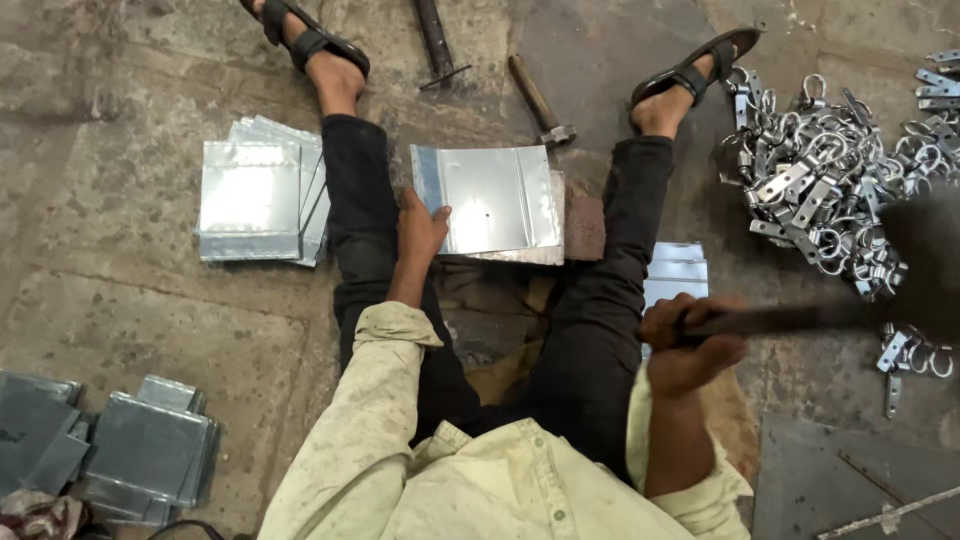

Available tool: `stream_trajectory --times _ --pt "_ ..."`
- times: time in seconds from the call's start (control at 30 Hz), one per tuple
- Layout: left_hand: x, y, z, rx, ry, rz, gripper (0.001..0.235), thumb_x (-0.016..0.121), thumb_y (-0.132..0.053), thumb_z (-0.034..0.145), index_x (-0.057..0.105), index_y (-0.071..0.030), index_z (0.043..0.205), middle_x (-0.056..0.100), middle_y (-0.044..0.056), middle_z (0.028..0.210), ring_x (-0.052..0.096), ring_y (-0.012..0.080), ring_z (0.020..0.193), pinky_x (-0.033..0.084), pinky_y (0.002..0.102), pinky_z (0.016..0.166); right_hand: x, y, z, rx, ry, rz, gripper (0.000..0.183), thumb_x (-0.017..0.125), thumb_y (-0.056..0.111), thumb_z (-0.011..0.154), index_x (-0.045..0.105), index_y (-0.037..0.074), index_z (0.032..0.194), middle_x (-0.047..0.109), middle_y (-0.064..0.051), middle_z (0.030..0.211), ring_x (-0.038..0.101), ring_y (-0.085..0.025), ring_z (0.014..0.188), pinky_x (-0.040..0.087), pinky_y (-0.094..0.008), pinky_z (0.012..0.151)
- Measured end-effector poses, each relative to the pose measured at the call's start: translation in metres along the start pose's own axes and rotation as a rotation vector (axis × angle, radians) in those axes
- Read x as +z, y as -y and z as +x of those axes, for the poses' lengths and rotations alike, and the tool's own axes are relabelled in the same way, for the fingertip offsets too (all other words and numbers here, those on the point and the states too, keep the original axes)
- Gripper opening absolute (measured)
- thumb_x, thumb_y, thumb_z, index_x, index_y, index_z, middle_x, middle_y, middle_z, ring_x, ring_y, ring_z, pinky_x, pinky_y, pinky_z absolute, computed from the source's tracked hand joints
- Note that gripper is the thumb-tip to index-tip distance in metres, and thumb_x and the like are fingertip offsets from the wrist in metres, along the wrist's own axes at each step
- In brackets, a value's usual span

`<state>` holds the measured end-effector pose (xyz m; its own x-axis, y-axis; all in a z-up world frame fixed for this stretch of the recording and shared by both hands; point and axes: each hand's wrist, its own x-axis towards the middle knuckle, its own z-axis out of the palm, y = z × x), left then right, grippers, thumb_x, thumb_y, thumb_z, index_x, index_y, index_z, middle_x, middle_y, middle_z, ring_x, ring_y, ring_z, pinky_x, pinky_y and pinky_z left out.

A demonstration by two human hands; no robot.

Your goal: The person sits on the floor and uses a hammer to bend the edges of metal sheets against a metal block.

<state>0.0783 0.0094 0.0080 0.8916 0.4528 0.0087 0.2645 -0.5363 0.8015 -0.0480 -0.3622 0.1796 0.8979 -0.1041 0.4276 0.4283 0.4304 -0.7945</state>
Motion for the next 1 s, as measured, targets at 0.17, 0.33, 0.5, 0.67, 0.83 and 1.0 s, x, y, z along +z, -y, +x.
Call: stream_trajectory --times 0.17,0.33,0.5,0.67,0.83,1.0 --pt "0.001 0.005 -0.001 0.108 -0.060 -0.008 0.074 0.083 -0.025 0.086 0.040 0.012 0.133 0.062 0.039 0.118 0.062 0.0571 0.105 0.051 0.055 0.085 -0.026 -0.103 -0.072 0.098 0.239 -0.803 0.051 0.046 0.049 0.113 0.062 0.002 0.104 0.064 -0.014 0.086 0.058 -0.018 0.075 0.044 -0.033 0.064" --pt "-0.007 -0.008 0.002 0.021 0.005 0.023 0.070 0.083 -0.025 0.084 0.041 0.008 0.128 0.062 0.038 0.120 0.062 0.0553 0.108 0.051 0.055 0.090 -0.049 -0.100 -0.052 0.604 0.162 -1.049 0.043 0.043 0.037 0.110 0.063 0.002 0.096 0.060 -0.016 0.078 0.058 -0.030 0.072 0.048 -0.042 0.068" --pt "-0.013 -0.010 -0.013 -0.007 0.037 -0.018 0.074 0.080 -0.023 0.087 0.034 0.008 0.137 0.063 0.040 0.117 0.063 0.0563 0.108 0.051 0.055 0.090 -0.055 -0.013 -0.005 0.027 0.090 -0.558 0.048 0.034 0.043 0.122 0.054 0.003 0.106 0.054 -0.009 0.083 0.048 -0.017 0.067 0.040 -0.034 0.060" --pt "-0.016 -0.022 -0.012 -0.048 0.047 0.023 0.079 0.080 -0.024 0.089 0.032 0.007 0.144 0.064 0.040 0.115 0.063 0.0563 0.107 0.051 0.055 0.093 -0.019 -0.014 0.000 -0.121 -0.030 -0.106 0.046 0.044 0.050 0.111 0.055 0.006 0.100 0.051 -0.006 0.067 0.043 -0.013 0.050 0.035 -0.032 0.046" --pt "-0.013 -0.015 -0.010 -0.072 0.084 0.005 0.078 0.078 -0.024 0.090 0.032 0.007 0.144 0.063 0.040 0.119 0.064 0.0545 0.110 0.052 0.054 0.094 -0.021 -0.109 -0.061 0.247 0.158 -0.921 0.043 0.051 0.045 0.106 0.061 0.003 0.102 0.059 -0.011 0.071 0.054 -0.021 0.059 0.043 -0.037 0.055" --pt "0.000 0.009 -0.002 0.207 -0.073 0.015 0.081 0.083 -0.022 0.081 0.034 0.007 0.138 0.061 0.041 0.124 0.062 0.0566 0.111 0.052 0.055 0.091 -0.033 -0.076 -0.035 0.425 0.155 -1.056 0.044 0.055 0.043 0.103 0.064 0.000 0.104 0.063 -0.012 0.074 0.059 -0.025 0.066 0.048 -0.042 0.061"
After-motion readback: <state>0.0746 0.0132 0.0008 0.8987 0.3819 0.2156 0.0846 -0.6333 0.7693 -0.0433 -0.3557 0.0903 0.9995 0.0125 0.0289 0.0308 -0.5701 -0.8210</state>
